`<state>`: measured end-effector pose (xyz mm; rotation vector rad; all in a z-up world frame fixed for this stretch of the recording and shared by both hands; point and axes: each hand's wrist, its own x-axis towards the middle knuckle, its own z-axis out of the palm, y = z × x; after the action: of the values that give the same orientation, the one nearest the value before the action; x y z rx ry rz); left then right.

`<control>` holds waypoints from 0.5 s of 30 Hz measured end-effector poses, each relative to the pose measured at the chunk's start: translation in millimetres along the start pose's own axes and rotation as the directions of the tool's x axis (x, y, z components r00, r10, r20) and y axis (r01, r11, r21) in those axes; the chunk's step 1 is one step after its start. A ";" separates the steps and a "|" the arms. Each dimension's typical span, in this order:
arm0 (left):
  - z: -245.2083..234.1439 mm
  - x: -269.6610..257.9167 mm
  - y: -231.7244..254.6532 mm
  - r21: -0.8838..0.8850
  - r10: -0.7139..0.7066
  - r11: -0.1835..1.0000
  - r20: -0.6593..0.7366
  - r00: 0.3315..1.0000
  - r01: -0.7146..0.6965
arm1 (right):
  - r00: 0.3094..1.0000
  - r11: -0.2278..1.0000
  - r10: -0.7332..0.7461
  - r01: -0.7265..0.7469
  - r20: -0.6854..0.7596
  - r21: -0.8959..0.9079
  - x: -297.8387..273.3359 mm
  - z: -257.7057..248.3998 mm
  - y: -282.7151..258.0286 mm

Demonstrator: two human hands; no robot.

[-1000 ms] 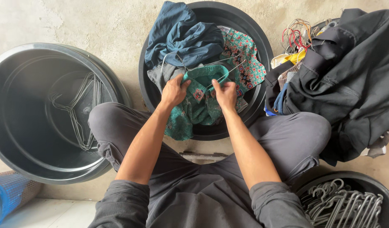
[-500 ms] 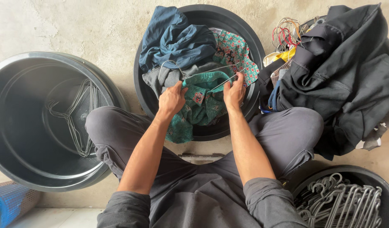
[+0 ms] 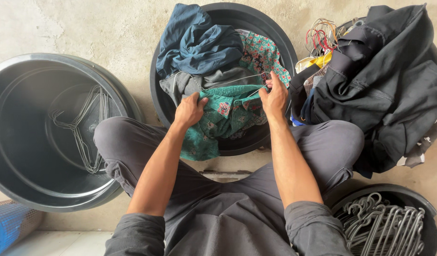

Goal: The person sorts through clothing items in a basin and hangs a shirt onto a wire hanger by hand.

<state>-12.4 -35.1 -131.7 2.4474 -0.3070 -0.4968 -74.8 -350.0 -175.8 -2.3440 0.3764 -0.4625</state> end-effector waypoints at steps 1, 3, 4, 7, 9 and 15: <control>2.1 -0.3 -4.0 -0.018 0.011 1.000 -0.026 1.000 -0.011 | 0.999 0.999 -0.035 0.035 -0.006 -0.007 -0.6 -4.1 -4.2; 4.5 0.3 -8.7 -0.056 0.037 0.998 -0.075 0.997 -0.041 | 0.998 0.991 0.002 -0.010 0.059 0.132 1.5 -14.0 -13.1; 4.3 0.3 -9.7 -0.069 0.001 0.998 -0.091 0.996 -0.007 | 0.995 0.979 0.019 -0.038 0.095 0.200 1.5 -18.8 -18.5; -1.6 -0.5 -3.7 -0.097 -0.093 0.992 -0.103 0.990 0.083 | 0.986 0.945 -0.061 0.006 0.157 0.327 2.3 -35.7 -32.1; -11.0 -4.7 9.0 -0.097 -0.137 0.987 -0.060 0.989 0.131 | 0.988 0.970 -0.029 -0.009 0.154 0.243 0.0 -45.5 -40.2; -35.4 -39.5 71.0 0.142 0.091 0.988 -0.212 0.973 -0.062 | 0.990 0.970 -0.055 0.023 0.129 0.240 -12.4 -44.0 -63.3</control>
<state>-40.2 -59.0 -51.0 2.5803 -0.3508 -0.1765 -96.0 -326.4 -104.4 -2.1368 0.1985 -0.3441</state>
